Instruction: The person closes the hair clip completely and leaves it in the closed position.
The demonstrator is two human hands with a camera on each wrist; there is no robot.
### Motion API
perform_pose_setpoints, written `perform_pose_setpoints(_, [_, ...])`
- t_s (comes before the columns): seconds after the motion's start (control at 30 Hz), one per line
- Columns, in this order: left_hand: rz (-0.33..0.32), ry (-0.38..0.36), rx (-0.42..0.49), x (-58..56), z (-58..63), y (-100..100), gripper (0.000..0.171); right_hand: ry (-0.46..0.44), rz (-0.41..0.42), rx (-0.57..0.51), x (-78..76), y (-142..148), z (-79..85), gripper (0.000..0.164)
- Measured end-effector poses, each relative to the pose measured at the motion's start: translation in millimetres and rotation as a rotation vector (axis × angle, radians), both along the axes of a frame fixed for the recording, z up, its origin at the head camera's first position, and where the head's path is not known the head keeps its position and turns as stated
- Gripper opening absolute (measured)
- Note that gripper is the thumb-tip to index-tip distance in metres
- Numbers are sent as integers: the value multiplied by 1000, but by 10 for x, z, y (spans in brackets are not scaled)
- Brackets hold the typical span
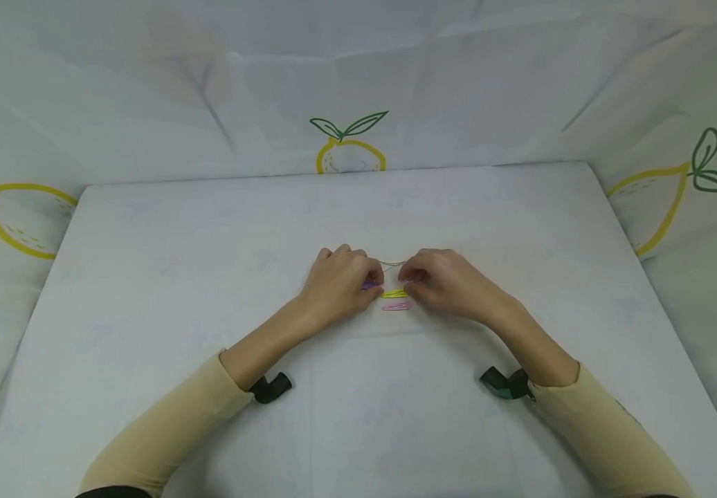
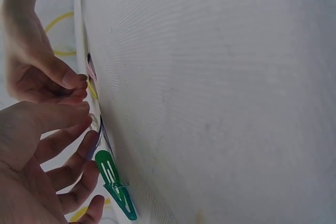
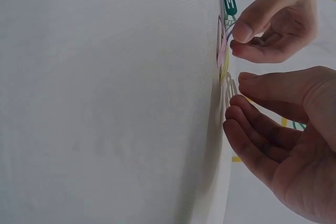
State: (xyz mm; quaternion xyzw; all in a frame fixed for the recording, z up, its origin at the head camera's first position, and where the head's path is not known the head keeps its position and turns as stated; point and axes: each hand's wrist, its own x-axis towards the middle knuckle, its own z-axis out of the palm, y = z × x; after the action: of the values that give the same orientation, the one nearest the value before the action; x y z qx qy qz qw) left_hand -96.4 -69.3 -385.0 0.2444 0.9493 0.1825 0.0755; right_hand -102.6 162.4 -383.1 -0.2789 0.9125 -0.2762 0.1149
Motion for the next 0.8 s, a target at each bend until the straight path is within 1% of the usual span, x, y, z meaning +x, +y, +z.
perform_pose_setpoints(0.47, [17,-13,14,-39,-3,1,13,20,-16,-40,-24,-4,17,17])
perform_pose_setpoints(0.8, [34,-28,44,-72,7,2,17,32,-26,-79,-60,5,19,18])
